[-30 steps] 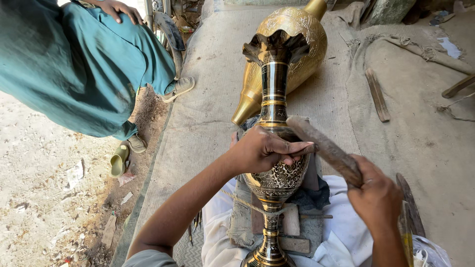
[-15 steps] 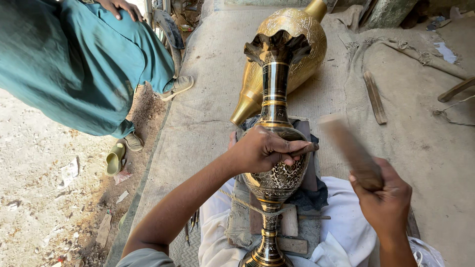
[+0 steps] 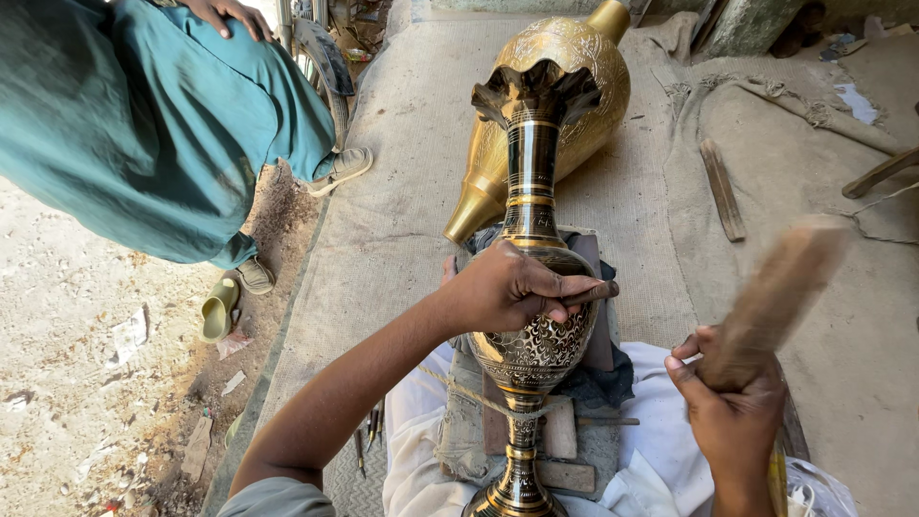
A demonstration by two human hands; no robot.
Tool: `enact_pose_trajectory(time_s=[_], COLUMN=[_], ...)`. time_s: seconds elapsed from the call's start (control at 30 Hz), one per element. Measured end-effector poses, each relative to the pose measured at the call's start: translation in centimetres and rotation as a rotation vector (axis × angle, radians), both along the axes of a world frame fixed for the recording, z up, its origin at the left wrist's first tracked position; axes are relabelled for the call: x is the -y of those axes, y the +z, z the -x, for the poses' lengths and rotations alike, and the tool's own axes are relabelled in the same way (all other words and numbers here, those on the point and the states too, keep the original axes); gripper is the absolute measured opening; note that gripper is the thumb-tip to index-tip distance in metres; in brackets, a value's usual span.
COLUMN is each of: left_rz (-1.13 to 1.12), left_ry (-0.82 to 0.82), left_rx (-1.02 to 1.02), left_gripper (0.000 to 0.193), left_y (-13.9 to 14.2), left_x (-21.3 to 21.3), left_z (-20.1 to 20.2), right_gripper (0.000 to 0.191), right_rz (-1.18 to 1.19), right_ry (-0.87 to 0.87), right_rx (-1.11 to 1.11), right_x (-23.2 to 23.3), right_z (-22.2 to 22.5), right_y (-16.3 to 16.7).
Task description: The person uses a chisel and wooden mallet to engrave intricate patterns onto the body of a brass vase. The vase is held steady in the lap while the person repeatedly strikes the chisel to create decorative designs.
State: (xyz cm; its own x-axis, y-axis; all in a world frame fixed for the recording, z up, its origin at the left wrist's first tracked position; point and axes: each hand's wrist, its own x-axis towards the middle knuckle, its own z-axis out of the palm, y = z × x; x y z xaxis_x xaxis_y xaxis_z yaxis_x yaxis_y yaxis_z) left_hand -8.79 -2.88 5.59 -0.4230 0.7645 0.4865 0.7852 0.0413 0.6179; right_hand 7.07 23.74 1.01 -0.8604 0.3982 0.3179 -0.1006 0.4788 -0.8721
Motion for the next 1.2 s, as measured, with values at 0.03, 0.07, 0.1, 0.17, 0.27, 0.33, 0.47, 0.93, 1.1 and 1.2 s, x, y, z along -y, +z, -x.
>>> enact_pose_trajectory(time_s=[0.03, 0.07, 0.1, 0.17, 0.27, 0.33, 0.47, 0.93, 1.1, 1.2], left_rz=[-0.016, -0.031, -0.006, 0.053, -0.015, -0.013, -0.015, -0.003, -0.013, -0.02], left_ry=[-0.002, -0.004, -0.003, 0.002, -0.028, -0.056, -0.04, -0.09, -0.1, -0.113], left_rx=[-0.028, -0.062, -0.056, -0.034, -0.015, 0.011, -0.031, 0.012, 0.034, 0.026], left_gripper=[0.051, 0.052, 0.053, 0.054, 0.052, 0.052, 0.052, 0.05, 0.051, 0.05], left_y=[0.0, 0.0, 0.0, 0.1, 0.3, 0.4, 0.9, 1.5, 1.4, 1.4], left_x=[0.0, -0.1, -0.1, 0.0, -0.1, -0.1, -0.1, -0.2, -0.2, -0.2], left_z=[0.0, 0.1, 0.2, 0.2, 0.3, 0.2, 0.2, 0.2, 0.2, 0.5], right_gripper=[0.04, 0.042, 0.041, 0.039, 0.034, 0.034, 0.032, 0.037, 0.038, 0.043], right_rz=[-0.217, -0.432, -0.205, 0.253, -0.329, -0.005, -0.307, -0.061, -0.019, -0.133], right_ry=[-0.098, -0.198, -0.12, 0.041, -0.163, -0.086, -0.173, -0.121, -0.069, -0.171], right_rx=[0.126, 0.247, 0.136, -0.079, 0.121, 0.006, 0.101, 0.062, 0.01, 0.101], right_x=[0.0, 0.0, 0.1, 0.3, 0.3, 0.1, -0.3, -0.4, -0.6, -0.4], right_z=[-0.2, -0.3, -0.3, -0.3, -0.6, -0.6, -0.9, -1.2, -1.4, -1.5], right_y=[0.0, -0.1, -0.3, -0.6, -0.8, -1.1, -1.5, -2.1, -2.0, -1.5])
